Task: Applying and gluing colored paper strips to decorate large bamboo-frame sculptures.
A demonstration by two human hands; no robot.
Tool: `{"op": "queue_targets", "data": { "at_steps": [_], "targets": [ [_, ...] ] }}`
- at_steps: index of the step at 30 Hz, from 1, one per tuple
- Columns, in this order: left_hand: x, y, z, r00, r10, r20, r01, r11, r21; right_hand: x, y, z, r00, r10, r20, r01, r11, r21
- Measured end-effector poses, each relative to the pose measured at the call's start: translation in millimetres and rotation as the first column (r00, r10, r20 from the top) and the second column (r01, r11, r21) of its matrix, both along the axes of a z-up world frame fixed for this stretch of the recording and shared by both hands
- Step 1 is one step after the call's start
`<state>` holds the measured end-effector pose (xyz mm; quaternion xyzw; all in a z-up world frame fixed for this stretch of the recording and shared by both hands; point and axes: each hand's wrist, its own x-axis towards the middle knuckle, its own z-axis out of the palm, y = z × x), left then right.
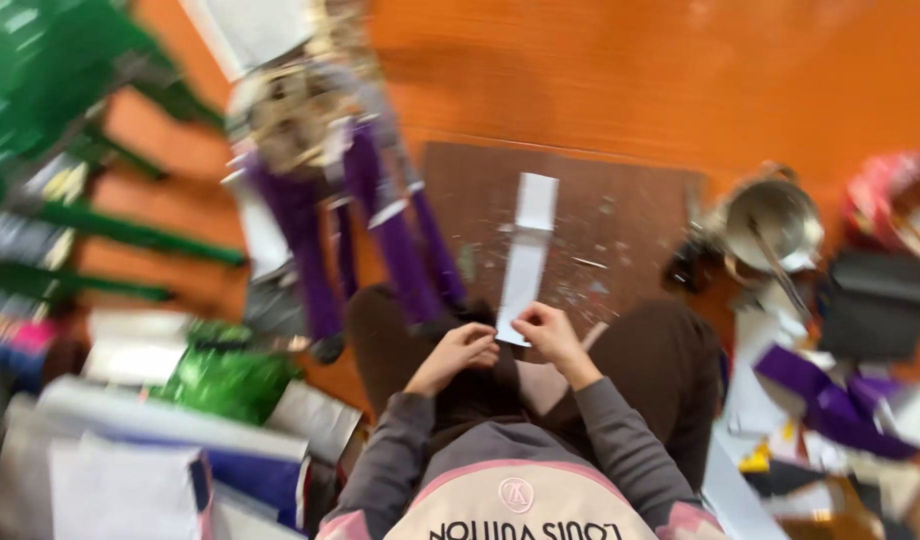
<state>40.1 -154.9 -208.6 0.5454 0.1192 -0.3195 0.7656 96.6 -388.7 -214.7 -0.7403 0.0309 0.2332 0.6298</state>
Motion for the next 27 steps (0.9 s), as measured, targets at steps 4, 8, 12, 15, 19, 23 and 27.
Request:
{"op": "queue_targets", "data": {
  "at_steps": [4, 8, 12, 15, 19, 23, 27],
  "targets": [
    [50, -60, -61, 0.685, -0.569, 0.454, -0.261, 0.39, 0.883, 26, -56, 48, 0.993, -0.106, 0.049, 0.112, 0.982, -0.151],
    [72, -86, -55, 0.641, -0.744, 0.189, -0.222, 0.057, 0.974, 73, -172, 47, 0.817, -0.108, 0.567, 0.437, 0.758, -0.485],
    [70, -89, -69, 0.708, -0.704, 0.048, -0.112, -0.045, 0.993, 103, -274, 47, 0.835, 0.158, 0.526, 0.531, 0.013, -0.847],
    [69, -90, -59, 0.763, -0.643, -0.064, 0.041, -0.05, 0.998, 106, -324, 7, 0.866, 0.195, 0.46, 0.486, -0.115, -0.867],
    [69, -82, -55, 0.837, -0.542, -0.071, 0.123, 0.059, 0.991, 106, -354, 3, 0.861, 0.298, 0.411, 0.46, -0.115, -0.88],
    [64, -67, -70, 0.932, -0.359, 0.046, 0.107, 0.393, 0.913, 87, -336, 20, 0.86, 0.249, 0.445, 0.465, -0.024, -0.885],
    [60, -59, -95, 0.999, -0.034, -0.037, 0.049, 0.82, 0.57, 61, -309, -13, 0.81, 0.009, 0.586, 0.569, 0.23, -0.79]
  ]
}}
